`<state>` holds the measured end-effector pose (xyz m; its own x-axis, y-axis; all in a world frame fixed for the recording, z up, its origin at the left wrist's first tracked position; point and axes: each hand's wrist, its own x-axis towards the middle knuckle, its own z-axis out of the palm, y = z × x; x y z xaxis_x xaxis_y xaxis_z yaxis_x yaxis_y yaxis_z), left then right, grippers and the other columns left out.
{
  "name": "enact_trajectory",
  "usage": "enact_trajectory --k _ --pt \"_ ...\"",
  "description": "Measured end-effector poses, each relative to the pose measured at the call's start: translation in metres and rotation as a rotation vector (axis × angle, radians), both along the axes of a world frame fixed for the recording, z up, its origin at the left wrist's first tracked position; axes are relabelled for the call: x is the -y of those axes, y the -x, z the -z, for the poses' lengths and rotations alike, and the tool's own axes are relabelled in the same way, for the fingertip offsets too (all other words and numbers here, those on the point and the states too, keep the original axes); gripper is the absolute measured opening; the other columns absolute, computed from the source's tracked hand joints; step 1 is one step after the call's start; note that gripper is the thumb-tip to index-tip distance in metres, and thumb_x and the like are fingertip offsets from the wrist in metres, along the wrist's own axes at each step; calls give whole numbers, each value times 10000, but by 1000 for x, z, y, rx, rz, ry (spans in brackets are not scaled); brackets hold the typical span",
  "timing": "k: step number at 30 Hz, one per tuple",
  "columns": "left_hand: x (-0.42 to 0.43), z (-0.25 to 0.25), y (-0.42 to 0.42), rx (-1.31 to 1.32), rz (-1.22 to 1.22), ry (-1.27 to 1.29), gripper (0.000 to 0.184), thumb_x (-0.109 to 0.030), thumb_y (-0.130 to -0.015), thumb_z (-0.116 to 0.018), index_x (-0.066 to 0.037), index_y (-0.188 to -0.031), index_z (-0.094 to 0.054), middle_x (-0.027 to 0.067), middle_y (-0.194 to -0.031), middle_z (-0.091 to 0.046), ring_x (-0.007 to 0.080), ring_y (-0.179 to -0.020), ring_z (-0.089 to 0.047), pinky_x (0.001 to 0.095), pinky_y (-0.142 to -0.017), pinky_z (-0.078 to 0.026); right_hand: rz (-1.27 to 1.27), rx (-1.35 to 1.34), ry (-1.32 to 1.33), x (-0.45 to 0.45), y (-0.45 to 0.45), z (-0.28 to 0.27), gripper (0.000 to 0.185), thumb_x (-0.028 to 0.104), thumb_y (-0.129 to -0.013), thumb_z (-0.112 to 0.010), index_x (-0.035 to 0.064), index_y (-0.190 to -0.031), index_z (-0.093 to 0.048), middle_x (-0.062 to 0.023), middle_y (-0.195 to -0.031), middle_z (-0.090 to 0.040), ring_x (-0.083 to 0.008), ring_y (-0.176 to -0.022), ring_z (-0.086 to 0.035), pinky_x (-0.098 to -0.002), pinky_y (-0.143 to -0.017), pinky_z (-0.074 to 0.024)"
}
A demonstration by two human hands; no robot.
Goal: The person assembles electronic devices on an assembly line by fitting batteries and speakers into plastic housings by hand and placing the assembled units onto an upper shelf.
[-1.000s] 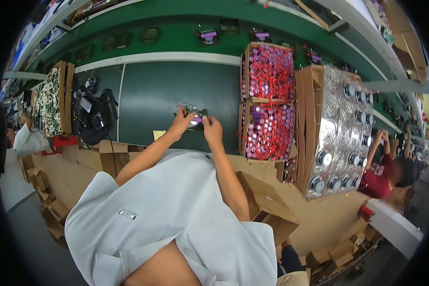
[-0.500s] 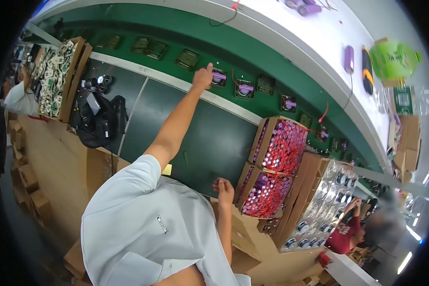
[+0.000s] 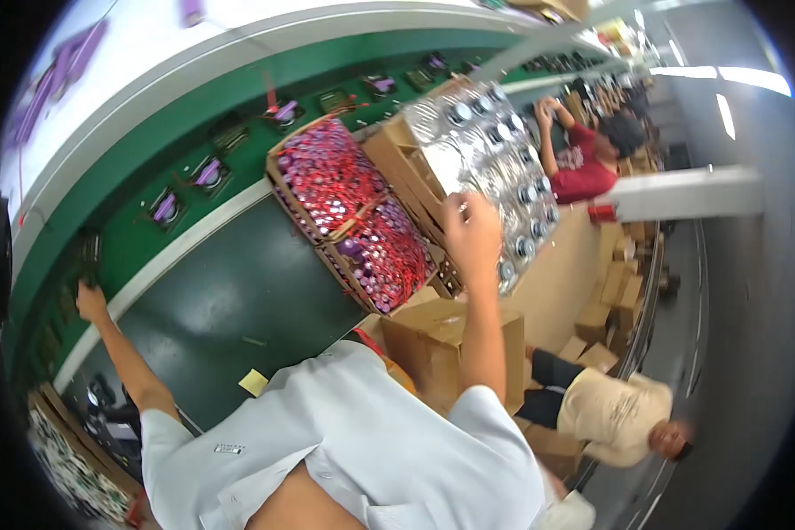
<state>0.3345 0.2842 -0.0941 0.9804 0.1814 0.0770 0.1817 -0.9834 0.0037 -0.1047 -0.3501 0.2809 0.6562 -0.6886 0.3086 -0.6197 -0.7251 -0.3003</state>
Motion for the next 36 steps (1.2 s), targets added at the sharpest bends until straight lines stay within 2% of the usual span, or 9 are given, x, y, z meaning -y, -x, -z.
enact_trajectory --k 5,10,14,18,22,24,26,31,36 --pt "82 -100 132 156 123 -233 403 -98 -843 -623 -232 -1222 -599 47 -1213 -633 342 -1215 -506 538 -931 -434 306 -680 -45 104 61 -1 451 358 -814 -758 19 -1088 -641 -254 -1076 -663 -397 -989 -658 -472 -838 -521" --pt "198 -135 293 275 704 186 234 18 -705 -612 -110 -881 -699 98 -925 -664 374 -1062 -578 507 -919 -451 341 -398 -119 85 88 28 511 350 -761 -793 2 -1112 -661 -290 -1077 -648 -423 -999 -651 -480 -858 -521" --pt "250 -106 378 25 975 359 250 -18 -747 -603 -94 -973 -681 53 -1162 -646 361 -1158 -546 503 -949 -428 158 -54 52 57 89 26 398 171 -756 -769 16 -1115 -692 -215 -1091 -641 -381 -999 -645 -439 -829 -523" --pt "258 -102 411 -150 1049 429 292 32 -727 -573 -95 -955 -704 29 -1253 -650 322 -1333 -452 505 -1014 -353 -400 314 -456 -15 71 26 508 24 -683 -755 74 -1185 -698 -106 -1096 -601 -246 -973 -625 -322 -822 -510" --pt "266 -136 429 -335 790 949 443 -43 -855 -630 -101 -1290 -569 106 -1390 -544 318 -1308 -479 486 -1056 -364 -676 160 -754 -111 40 109 456 140 -713 -812 70 -1147 -691 -101 -1033 -599 -212 -859 -615 -312 -713 -506" --pt "270 -153 436 -841 483 1785 525 -135 -956 -625 -75 -1427 -402 157 -1407 -491 275 -1216 -550 440 -1019 -443 -694 141 -886 -151 38 168 430 149 -737 -814 28 -1126 -676 -129 -1030 -606 -230 -819 -630 -331 -698 -531" --pt "270 -133 446 -837 341 1750 363 -100 -996 -573 -9 -1323 -445 126 -1203 -596 220 -1007 -639 353 -884 -529 -831 -21 -868 -176 42 199 462 123 -795 -766 -15 -1214 -631 -180 -1124 -577 -324 -947 -636 -372 -786 -538" --pt "255 -116 438 -918 258 1665 205 -174 -1051 -468 -8 -1133 -558 58 -940 -633 152 -831 -622 306 -754 -520 -1064 -100 -981 -175 41 214 553 62 -829 -715 23 -1354 -544 -153 -1170 -567 -264 -853 -613 -361 -781 -527" --pt "256 -122 421 -826 326 1370 338 -254 -1004 -549 -35 -1261 -536 119 -1027 -635 219 -906 -626 347 -816 -499 -1044 -111 -740 -183 32 217 513 107 -811 -725 19 -1291 -568 -168 -1187 -579 -361 -1016 -623 -424 -845 -525"
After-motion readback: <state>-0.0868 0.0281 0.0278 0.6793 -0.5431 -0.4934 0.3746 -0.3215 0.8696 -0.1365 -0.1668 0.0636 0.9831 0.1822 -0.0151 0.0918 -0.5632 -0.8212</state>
